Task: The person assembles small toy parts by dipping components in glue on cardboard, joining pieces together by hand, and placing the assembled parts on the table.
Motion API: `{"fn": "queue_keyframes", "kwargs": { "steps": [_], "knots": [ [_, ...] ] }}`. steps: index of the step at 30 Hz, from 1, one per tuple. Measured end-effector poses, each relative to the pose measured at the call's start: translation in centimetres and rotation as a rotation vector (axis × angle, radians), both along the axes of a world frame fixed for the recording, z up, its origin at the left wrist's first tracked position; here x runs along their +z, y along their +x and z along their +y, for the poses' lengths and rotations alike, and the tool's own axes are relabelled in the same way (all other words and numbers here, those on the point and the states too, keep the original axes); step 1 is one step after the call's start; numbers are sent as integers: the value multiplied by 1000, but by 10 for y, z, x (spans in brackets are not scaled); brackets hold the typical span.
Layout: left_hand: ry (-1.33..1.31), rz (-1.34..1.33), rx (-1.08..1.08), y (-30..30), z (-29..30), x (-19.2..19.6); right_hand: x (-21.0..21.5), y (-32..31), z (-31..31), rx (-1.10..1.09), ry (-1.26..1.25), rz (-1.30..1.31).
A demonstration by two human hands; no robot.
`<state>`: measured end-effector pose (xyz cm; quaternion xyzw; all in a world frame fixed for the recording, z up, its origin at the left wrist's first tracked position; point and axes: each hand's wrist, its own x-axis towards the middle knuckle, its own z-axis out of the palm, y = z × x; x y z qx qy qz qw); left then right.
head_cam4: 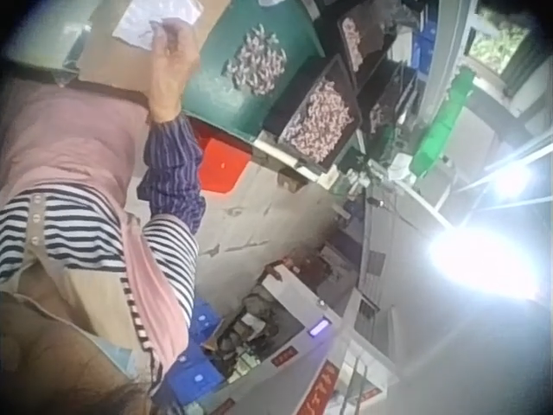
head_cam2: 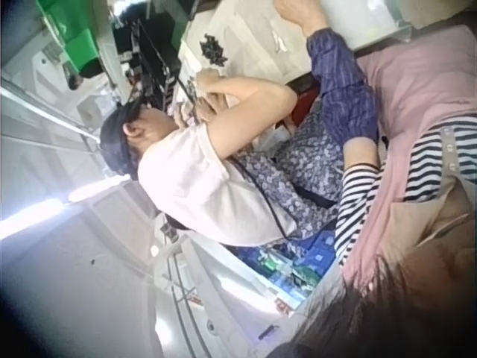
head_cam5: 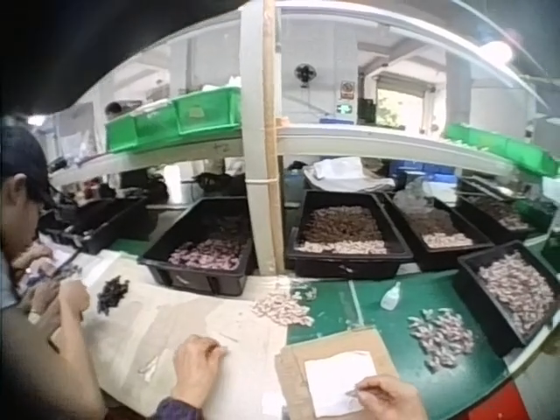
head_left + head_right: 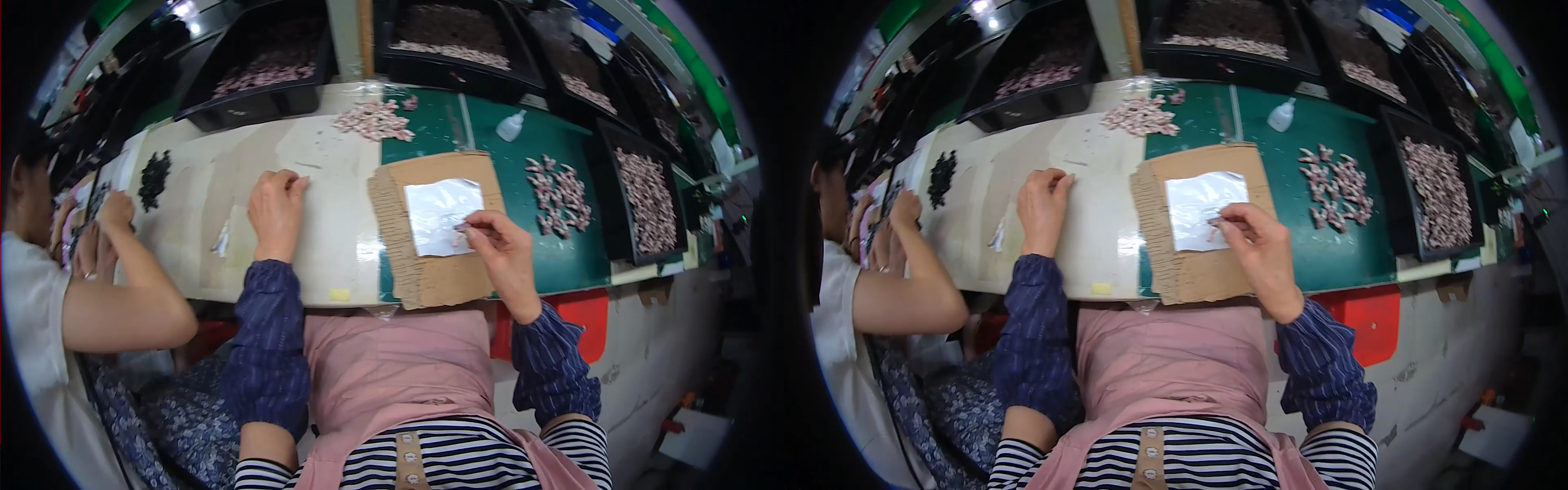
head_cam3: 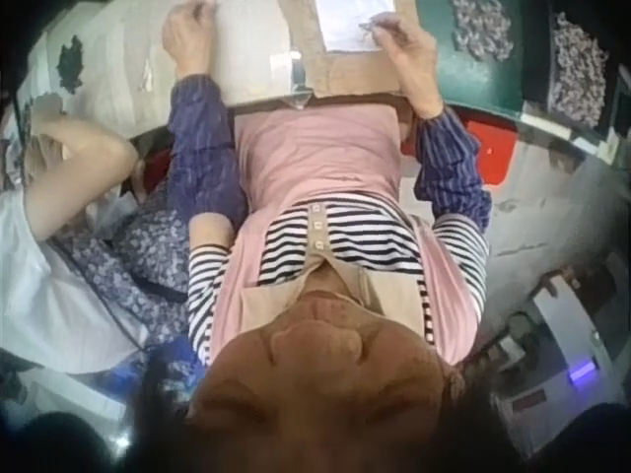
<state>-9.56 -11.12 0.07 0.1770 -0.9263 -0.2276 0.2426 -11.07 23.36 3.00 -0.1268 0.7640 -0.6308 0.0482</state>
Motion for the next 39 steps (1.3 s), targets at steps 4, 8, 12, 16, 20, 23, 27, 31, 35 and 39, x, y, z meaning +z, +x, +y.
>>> {"fn": "queue_keyframes", "kwargs": {
  "steps": [4,8,12,16,20,23,27,31,35,39],
  "knots": [
    [-53,20,-33,-4,4,-8,5,-10,0,61,260,124],
    [9,85,-84,-6,14,-8,14,-20,-1,133,526,326],
    [377,69,-123,10,43,-3,12,-34,-1,181,586,308],
    [891,130,-311,40,80,-2,19,-41,-10,253,665,349],
    [1134,3,-418,63,120,-1,20,-45,-15,264,728,446],
    [1043,-15,-416,70,136,-5,28,-43,-21,317,739,346],
    [959,-47,-424,71,137,-1,32,-47,-23,335,744,225],
    [1010,-14,-397,72,137,-5,28,-49,-23,322,798,369],
    [1209,-18,-368,72,137,-8,22,-53,-20,275,812,429],
    [1242,-28,-373,71,140,-6,21,-49,-17,317,820,376]
  ]
}}
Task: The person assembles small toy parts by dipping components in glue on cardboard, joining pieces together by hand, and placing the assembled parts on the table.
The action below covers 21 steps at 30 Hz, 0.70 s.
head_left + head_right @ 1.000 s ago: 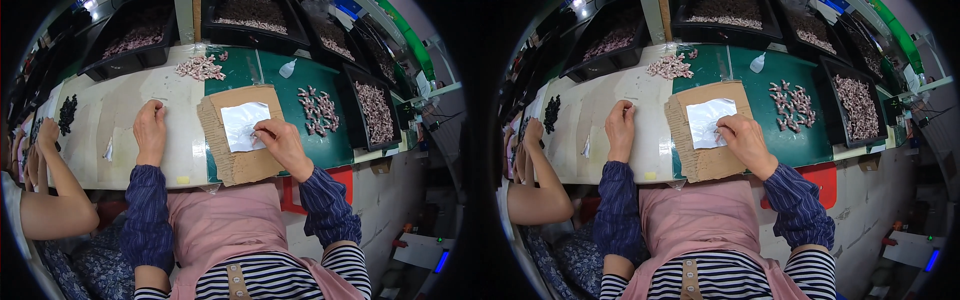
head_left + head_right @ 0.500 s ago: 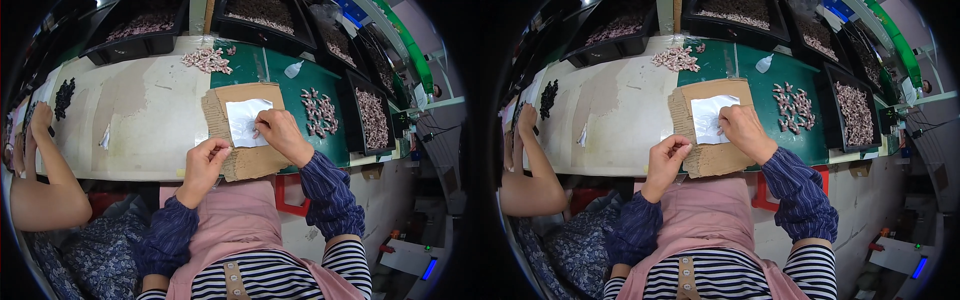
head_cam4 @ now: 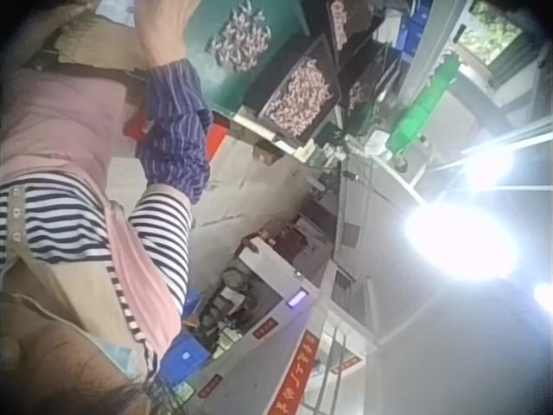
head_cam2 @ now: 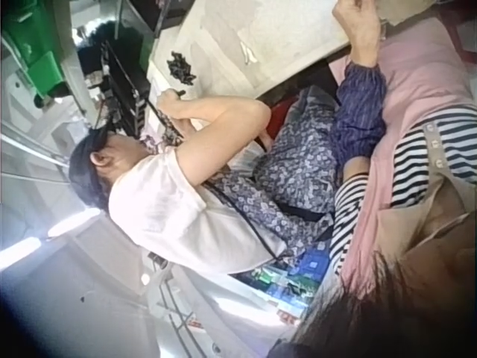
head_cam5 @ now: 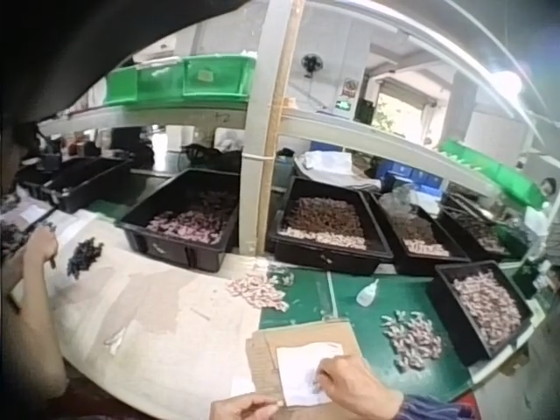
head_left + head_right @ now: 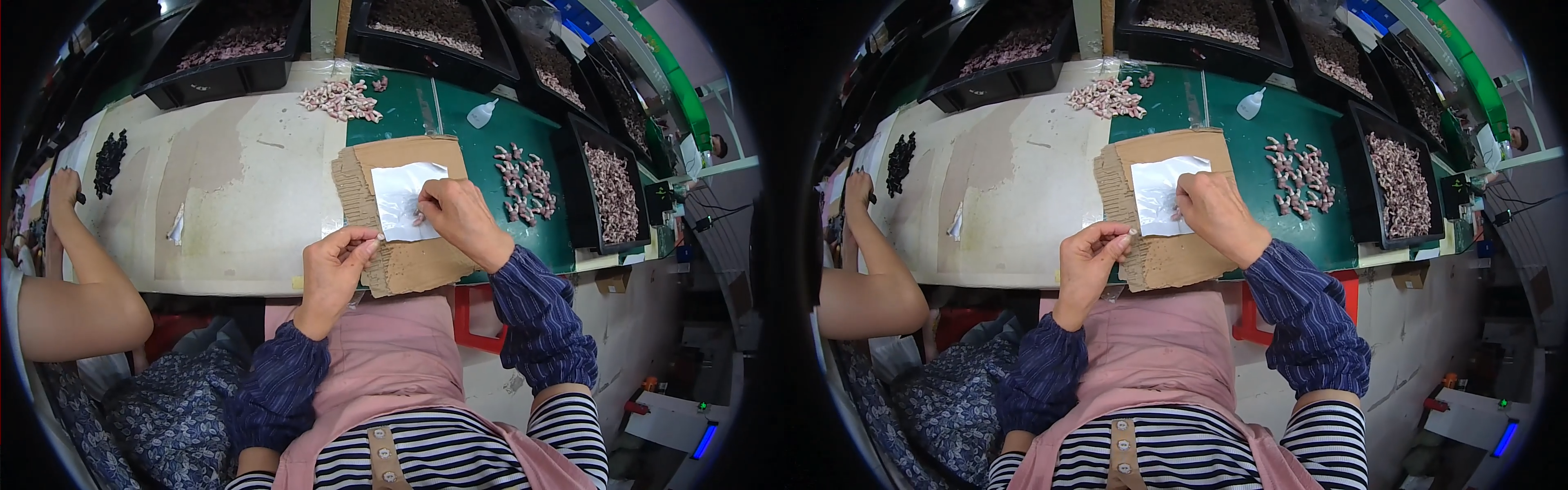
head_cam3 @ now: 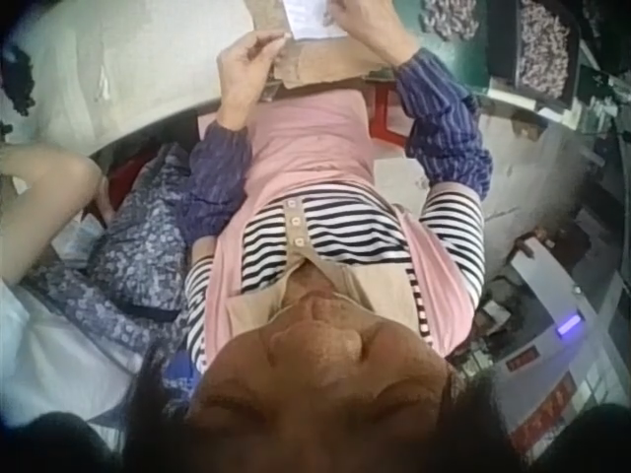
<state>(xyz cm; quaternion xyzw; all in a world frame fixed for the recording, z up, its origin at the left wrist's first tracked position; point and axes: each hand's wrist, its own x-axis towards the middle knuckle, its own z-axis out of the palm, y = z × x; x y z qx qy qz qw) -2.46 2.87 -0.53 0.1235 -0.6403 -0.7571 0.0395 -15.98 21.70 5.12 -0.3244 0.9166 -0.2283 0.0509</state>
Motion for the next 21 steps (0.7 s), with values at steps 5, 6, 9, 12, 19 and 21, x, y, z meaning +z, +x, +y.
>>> {"fn": "queue_keyframes", "kwargs": {
  "steps": [5,6,9,12,19,21],
  "knots": [
    [-24,46,32,1,3,-2,22,28,-6,-130,-333,-338],
    [-25,43,29,1,4,-2,19,36,-6,-133,-335,-341],
    [-50,55,30,1,8,2,13,55,-8,-163,-498,-444],
    [-93,91,34,3,9,10,12,62,-8,-131,-542,-383],
    [-454,309,66,6,10,19,11,74,-5,-124,-534,-375],
    [-603,411,66,6,10,22,10,79,-3,-125,-529,-385]
  ]
}}
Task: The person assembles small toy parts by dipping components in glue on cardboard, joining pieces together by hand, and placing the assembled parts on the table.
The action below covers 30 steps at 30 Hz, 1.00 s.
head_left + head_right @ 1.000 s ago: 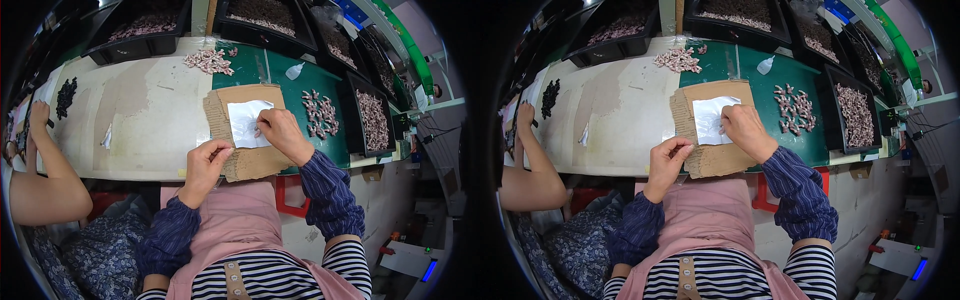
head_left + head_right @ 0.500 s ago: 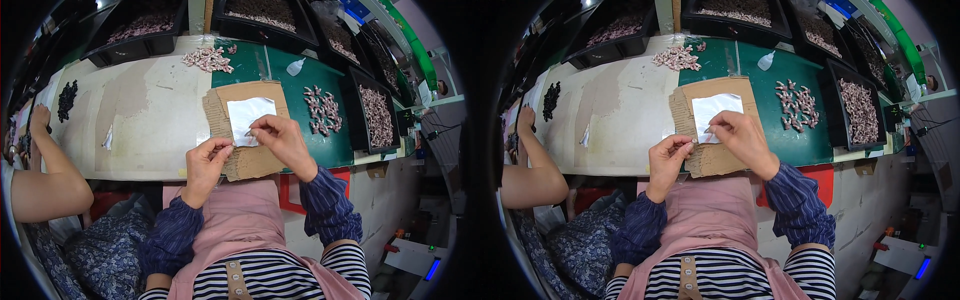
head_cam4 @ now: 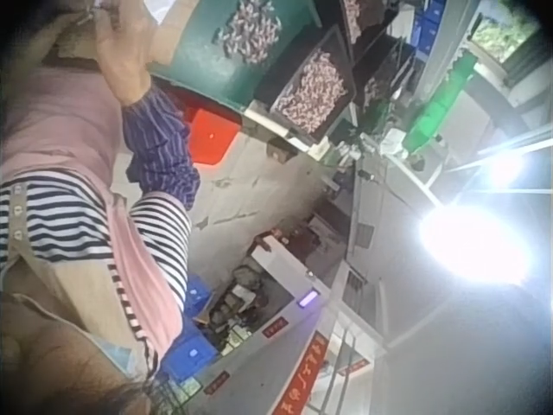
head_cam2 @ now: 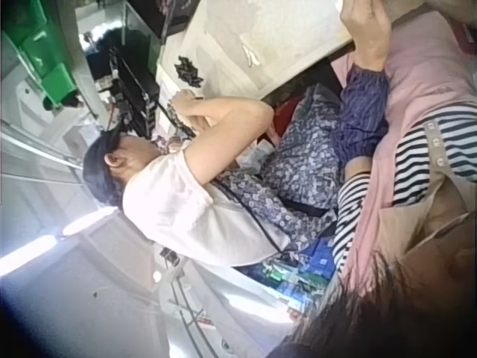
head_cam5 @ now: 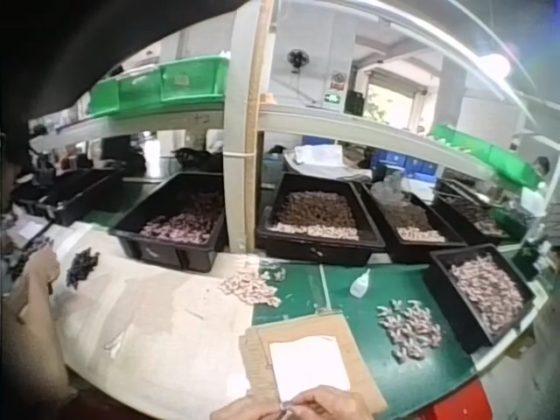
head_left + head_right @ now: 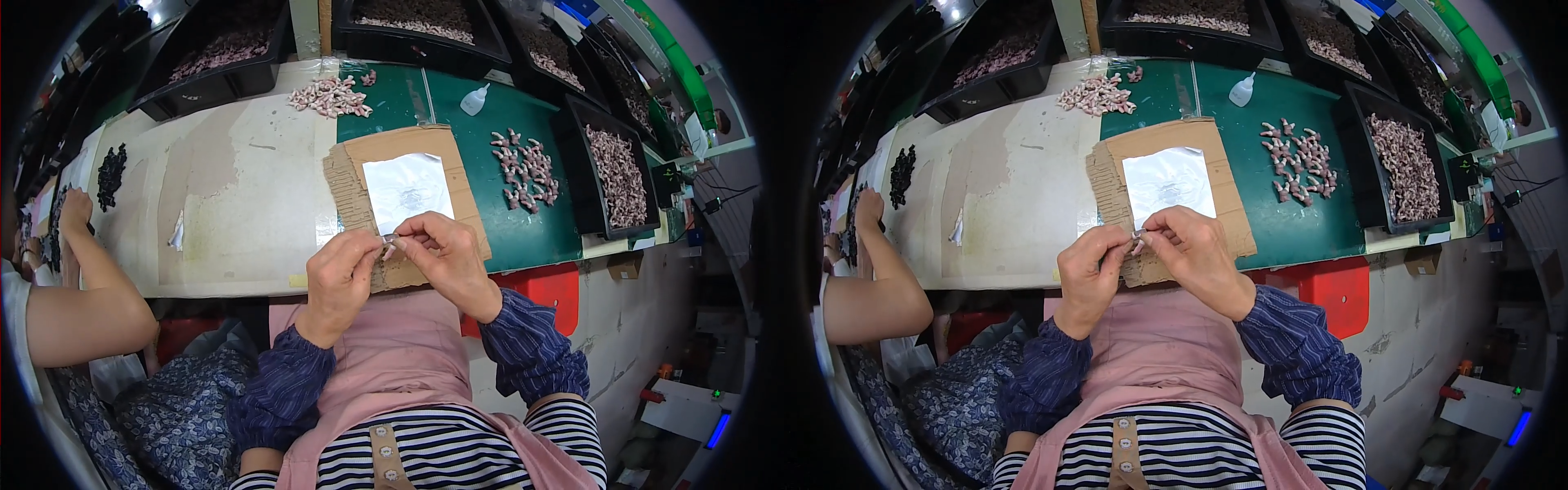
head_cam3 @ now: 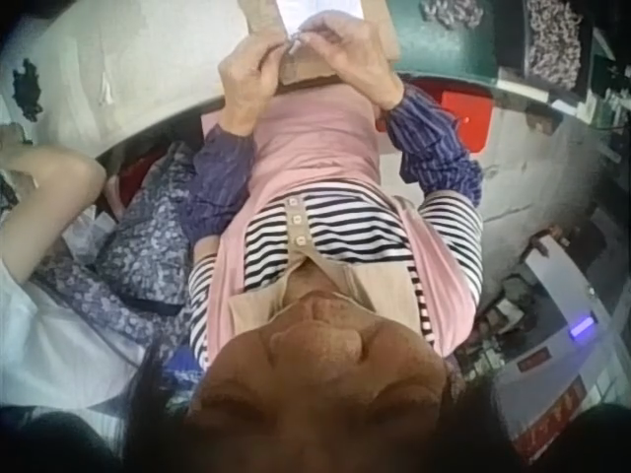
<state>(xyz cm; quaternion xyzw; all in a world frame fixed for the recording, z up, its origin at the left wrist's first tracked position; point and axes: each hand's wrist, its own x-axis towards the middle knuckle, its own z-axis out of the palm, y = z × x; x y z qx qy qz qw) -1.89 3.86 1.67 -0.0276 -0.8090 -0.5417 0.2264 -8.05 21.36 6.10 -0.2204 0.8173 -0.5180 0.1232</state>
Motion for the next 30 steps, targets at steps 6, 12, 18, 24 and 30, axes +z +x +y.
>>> {"fn": "queue_keyframes", "kwargs": {
  "steps": [6,12,18,24,30],
  "knots": [
    [-73,104,-129,-3,-10,3,-6,3,8,-15,-105,-164],
    [-102,153,-173,-3,-12,7,13,7,10,31,-87,-64],
    [13,103,-213,0,-10,11,16,10,14,95,-12,361],
    [-231,303,-171,2,-2,18,14,16,17,7,-91,110],
    [104,30,-170,9,3,15,14,15,24,34,-90,242]
  ]
}}
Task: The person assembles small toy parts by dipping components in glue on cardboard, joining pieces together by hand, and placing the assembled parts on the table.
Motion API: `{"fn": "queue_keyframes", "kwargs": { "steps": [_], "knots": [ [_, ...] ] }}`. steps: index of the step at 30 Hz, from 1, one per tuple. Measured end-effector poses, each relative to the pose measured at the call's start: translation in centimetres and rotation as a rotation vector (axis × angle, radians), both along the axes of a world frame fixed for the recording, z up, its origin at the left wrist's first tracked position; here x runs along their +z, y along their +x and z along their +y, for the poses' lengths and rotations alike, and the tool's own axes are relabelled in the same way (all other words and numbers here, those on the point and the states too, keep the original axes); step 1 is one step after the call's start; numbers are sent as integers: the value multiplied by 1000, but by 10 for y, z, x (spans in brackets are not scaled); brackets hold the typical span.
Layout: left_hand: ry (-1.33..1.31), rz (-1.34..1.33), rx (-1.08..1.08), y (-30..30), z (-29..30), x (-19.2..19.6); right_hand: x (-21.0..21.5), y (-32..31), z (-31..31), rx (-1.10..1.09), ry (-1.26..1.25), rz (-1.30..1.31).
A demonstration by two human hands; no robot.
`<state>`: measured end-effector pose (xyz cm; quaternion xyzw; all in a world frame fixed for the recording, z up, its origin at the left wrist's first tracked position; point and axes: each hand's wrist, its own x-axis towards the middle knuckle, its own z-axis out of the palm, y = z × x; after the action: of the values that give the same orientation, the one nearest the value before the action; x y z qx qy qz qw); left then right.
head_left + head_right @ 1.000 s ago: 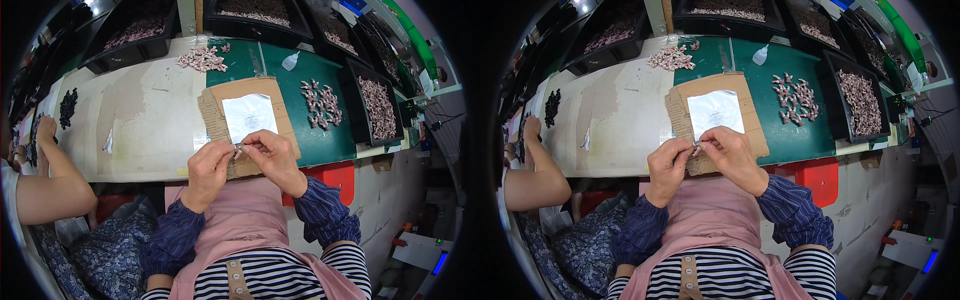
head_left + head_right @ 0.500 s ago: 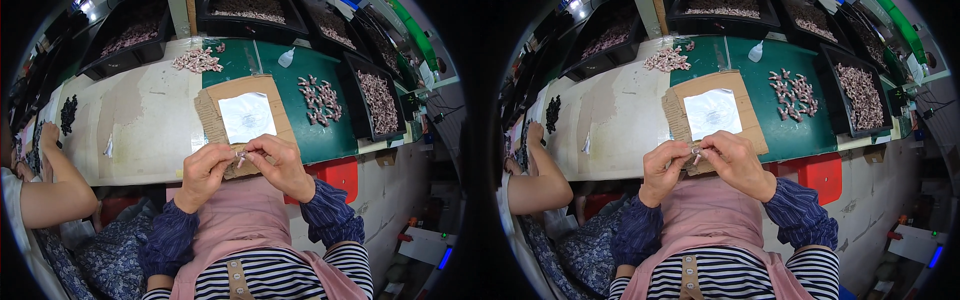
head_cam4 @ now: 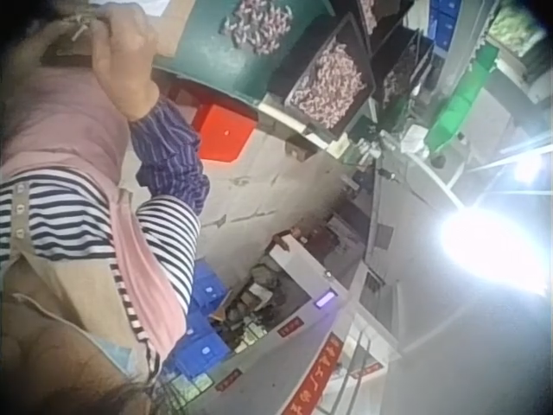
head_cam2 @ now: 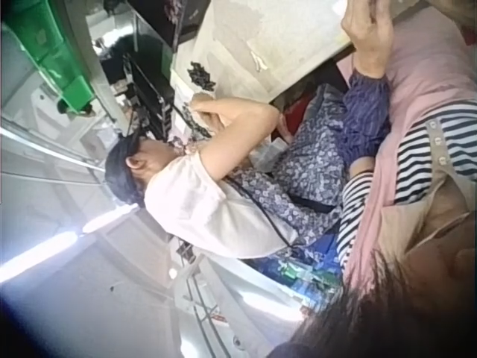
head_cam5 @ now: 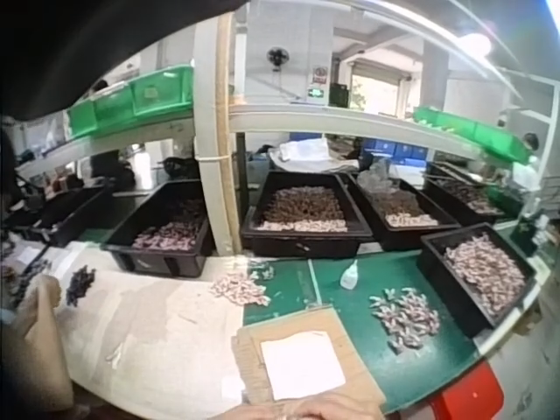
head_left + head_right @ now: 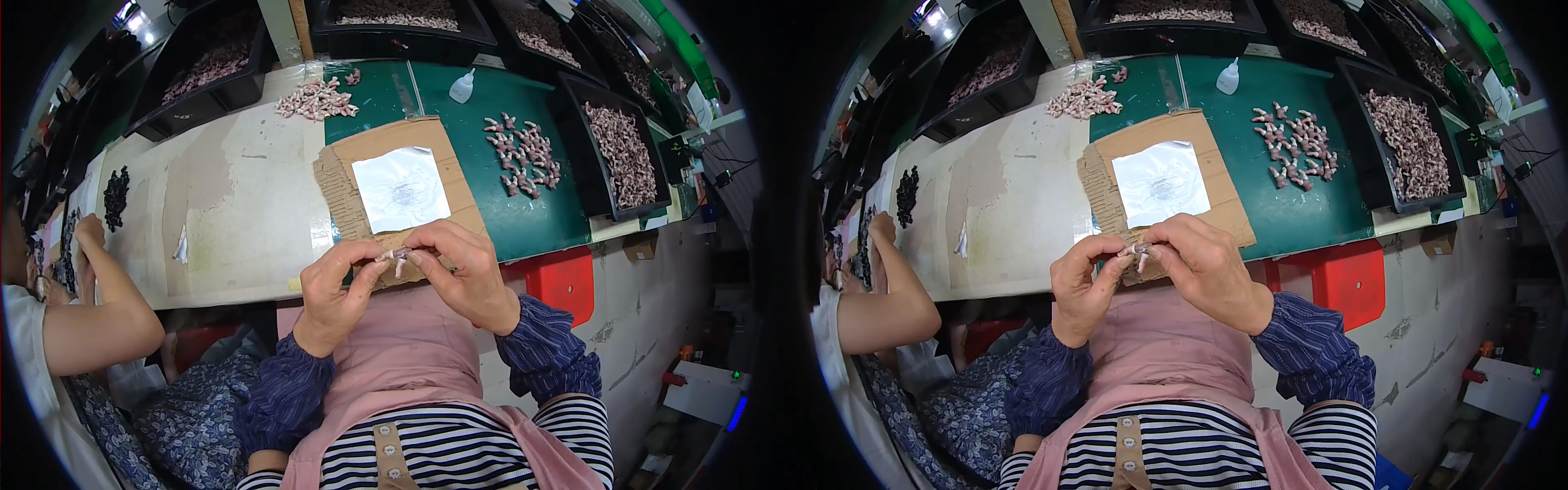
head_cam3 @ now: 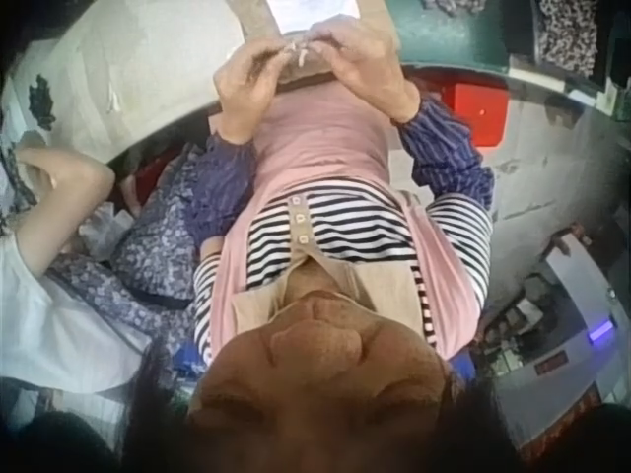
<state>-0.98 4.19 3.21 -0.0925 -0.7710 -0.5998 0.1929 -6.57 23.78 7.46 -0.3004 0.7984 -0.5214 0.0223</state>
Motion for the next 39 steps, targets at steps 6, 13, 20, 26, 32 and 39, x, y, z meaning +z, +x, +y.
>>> {"fn": "queue_keyframes", "kwargs": {
  "steps": [6,13,20,26,32,39],
  "knots": [
    [-57,82,40,-3,1,-1,-1,0,-3,-7,17,184],
    [-23,69,72,1,-3,-8,0,2,-5,-9,-15,202],
    [-152,-119,327,-28,-70,-11,-12,-9,1,-98,-80,-50],
    [-525,-378,432,-58,-134,-17,-23,-17,2,-111,-53,-106],
    [-575,-227,409,-155,-142,-16,-22,-23,2,-120,-59,-131],
    [-766,-270,407,-204,-138,-24,-25,-24,5,-138,-91,-190]
  ]
}}
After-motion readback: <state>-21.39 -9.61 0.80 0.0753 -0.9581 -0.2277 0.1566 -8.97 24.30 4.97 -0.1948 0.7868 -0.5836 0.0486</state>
